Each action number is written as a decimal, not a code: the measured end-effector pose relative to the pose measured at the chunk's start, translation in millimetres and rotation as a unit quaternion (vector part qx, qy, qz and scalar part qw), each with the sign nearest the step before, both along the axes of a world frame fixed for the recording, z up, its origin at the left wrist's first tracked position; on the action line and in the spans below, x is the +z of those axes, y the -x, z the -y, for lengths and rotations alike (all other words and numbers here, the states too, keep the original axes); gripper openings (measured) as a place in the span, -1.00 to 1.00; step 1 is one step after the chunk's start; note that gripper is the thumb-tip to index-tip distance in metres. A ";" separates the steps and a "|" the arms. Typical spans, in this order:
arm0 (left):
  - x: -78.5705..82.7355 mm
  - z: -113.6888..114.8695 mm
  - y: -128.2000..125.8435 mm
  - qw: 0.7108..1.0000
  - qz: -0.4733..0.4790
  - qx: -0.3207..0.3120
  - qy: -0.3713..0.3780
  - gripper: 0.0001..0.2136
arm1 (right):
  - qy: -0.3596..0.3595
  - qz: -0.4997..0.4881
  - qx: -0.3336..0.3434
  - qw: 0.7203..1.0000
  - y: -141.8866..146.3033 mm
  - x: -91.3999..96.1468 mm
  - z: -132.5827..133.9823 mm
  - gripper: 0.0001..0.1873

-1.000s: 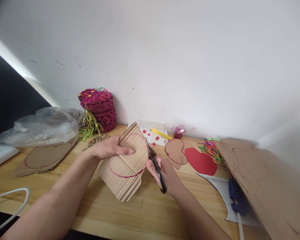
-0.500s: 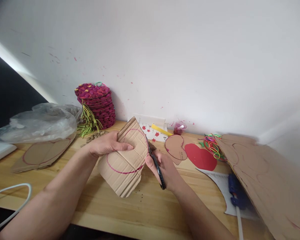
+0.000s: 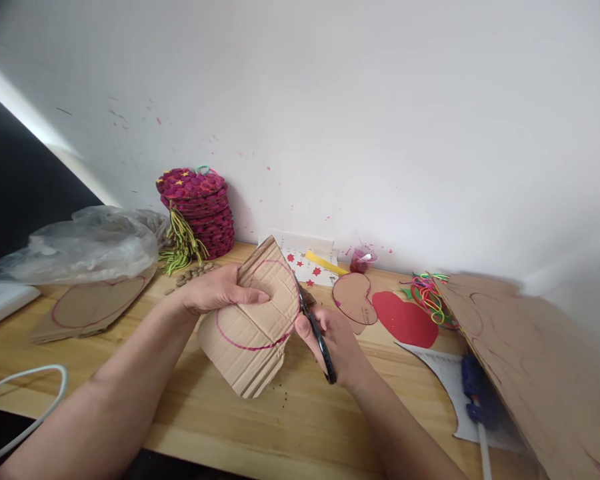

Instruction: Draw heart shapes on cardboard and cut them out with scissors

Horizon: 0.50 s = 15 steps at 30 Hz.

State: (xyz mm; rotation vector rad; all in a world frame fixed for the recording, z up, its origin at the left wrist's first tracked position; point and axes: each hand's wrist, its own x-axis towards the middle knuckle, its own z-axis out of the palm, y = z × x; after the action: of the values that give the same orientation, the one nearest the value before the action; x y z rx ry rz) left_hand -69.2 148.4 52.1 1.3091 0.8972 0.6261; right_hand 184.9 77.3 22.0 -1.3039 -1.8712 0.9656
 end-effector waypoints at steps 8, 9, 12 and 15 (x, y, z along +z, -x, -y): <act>2.2 2.2 -0.5 1.000 0.013 -0.003 0.000 -0.62 | 0.054 -0.035 -0.036 0.997 1.1 -6.1 1.3 -0.26; 2.4 2.3 -0.5 1.000 0.015 -0.003 -0.002 -0.63 | 0.061 -0.041 -0.036 0.997 1.3 -6.7 1.2 -0.26; 3.1 2.1 -0.1 1.000 0.015 -0.003 -0.005 -0.61 | 0.061 -0.052 -0.043 0.996 1.8 -7.9 1.5 -0.28; 3.9 2.1 0.6 1.000 0.013 -0.005 0.002 -0.58 | 0.039 -0.049 -0.042 0.997 2.4 -8.6 2.2 -0.29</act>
State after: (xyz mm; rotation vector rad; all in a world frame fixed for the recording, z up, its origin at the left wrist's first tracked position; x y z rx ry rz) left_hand -69.8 146.2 56.0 1.2984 0.8696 0.6315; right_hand 182.5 75.2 13.4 -1.3445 -1.7061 1.0480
